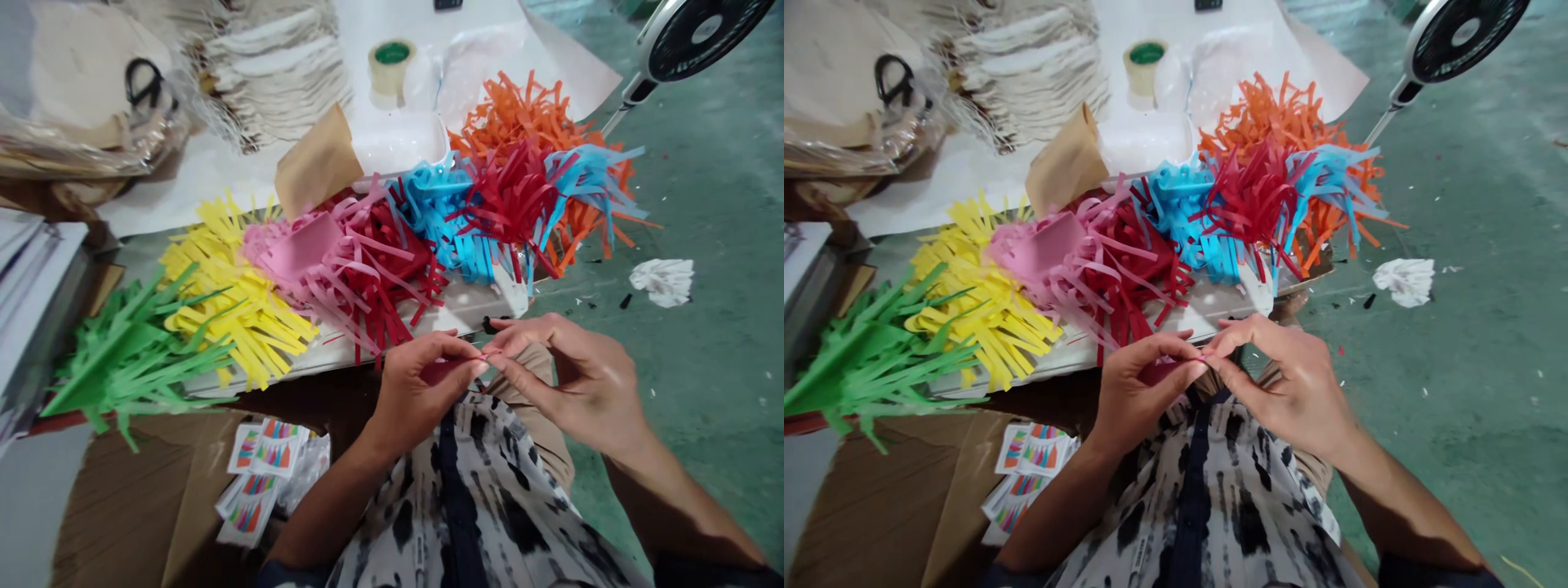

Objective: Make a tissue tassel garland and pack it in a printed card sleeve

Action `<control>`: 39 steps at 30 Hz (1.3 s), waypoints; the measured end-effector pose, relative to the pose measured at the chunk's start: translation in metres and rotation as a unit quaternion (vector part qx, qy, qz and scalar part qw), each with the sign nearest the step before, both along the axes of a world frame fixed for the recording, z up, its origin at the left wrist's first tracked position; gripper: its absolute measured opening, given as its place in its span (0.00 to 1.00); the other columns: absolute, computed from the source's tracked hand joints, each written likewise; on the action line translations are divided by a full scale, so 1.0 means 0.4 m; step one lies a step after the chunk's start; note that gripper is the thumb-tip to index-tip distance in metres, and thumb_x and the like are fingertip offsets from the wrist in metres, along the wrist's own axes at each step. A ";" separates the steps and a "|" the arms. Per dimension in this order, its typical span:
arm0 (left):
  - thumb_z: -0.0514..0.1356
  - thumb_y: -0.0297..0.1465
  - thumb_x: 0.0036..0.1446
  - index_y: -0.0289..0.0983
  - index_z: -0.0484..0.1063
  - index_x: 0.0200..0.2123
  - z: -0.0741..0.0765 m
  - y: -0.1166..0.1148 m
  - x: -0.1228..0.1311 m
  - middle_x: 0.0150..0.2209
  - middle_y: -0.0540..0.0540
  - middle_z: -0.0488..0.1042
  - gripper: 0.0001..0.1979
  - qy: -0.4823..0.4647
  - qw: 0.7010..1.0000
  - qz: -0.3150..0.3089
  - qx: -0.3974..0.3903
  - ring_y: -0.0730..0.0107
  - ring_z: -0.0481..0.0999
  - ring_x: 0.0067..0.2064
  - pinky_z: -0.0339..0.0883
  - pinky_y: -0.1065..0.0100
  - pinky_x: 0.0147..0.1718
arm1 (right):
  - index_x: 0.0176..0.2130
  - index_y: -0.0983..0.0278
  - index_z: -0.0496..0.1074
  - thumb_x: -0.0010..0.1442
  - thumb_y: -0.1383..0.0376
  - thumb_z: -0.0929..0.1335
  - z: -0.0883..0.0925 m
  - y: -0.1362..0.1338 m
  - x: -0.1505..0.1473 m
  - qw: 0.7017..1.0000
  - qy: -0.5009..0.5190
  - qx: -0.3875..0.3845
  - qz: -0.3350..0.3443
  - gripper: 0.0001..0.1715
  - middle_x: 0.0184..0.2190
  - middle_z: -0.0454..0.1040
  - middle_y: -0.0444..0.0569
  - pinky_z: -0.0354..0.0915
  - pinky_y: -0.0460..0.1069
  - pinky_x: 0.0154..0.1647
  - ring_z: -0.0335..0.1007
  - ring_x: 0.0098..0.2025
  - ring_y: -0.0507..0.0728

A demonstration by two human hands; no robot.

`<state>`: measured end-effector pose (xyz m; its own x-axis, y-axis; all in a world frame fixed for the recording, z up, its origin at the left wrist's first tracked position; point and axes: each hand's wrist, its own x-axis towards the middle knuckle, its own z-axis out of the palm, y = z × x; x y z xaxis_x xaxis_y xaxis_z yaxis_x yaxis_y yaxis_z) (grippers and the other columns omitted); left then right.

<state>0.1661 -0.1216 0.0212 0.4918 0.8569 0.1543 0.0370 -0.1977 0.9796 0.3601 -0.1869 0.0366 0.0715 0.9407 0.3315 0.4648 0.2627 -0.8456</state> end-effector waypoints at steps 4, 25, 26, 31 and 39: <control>0.73 0.34 0.59 0.39 0.81 0.46 -0.004 -0.001 -0.005 0.40 0.46 0.84 0.12 -0.001 0.999 -0.003 -0.049 0.67 0.84 0.39 0.78 0.70 0.40 | 0.40 0.56 0.75 0.64 0.72 0.74 -0.009 0.002 -0.001 0.999 0.040 0.011 -0.016 0.10 0.37 0.81 0.41 0.76 0.62 0.64 0.80 0.41 0.55; 0.60 0.32 0.70 0.39 0.75 0.35 -0.006 0.003 0.023 0.30 0.53 0.77 0.09 0.071 0.992 -0.091 0.058 0.73 0.75 0.32 0.65 0.57 0.65 | 0.39 0.56 0.79 0.69 0.68 0.73 0.027 0.015 0.034 0.998 0.007 -0.046 0.044 0.06 0.34 0.79 0.40 0.67 0.48 0.39 0.74 0.36 0.51; 0.59 0.32 0.71 0.39 0.74 0.33 -0.003 0.006 0.021 0.28 0.54 0.75 0.11 0.077 0.990 -0.102 0.062 0.74 0.73 0.31 0.64 0.58 0.65 | 0.39 0.56 0.79 0.69 0.68 0.73 0.030 0.015 0.043 0.998 0.008 -0.049 0.040 0.06 0.34 0.79 0.40 0.67 0.48 0.39 0.74 0.36 0.51; 0.56 0.35 0.74 0.39 0.72 0.34 0.007 0.025 0.004 0.30 0.51 0.73 0.14 0.111 0.982 -0.140 0.053 0.72 0.72 0.32 0.66 0.67 0.42 | 0.39 0.57 0.77 0.69 0.66 0.73 0.034 0.007 0.089 0.998 0.008 -0.061 -0.008 0.04 0.36 0.78 0.42 0.68 0.48 0.41 0.74 0.38 0.52; 0.58 0.36 0.73 0.39 0.68 0.32 -0.006 0.069 0.030 0.29 0.50 0.73 0.14 0.199 0.951 -0.178 0.155 0.70 0.71 0.32 0.60 0.67 0.34 | 0.44 0.56 0.78 0.72 0.59 0.69 0.060 0.049 0.090 0.972 -0.121 -0.151 0.130 0.06 0.33 0.79 0.43 0.64 0.48 0.29 0.72 0.29 0.52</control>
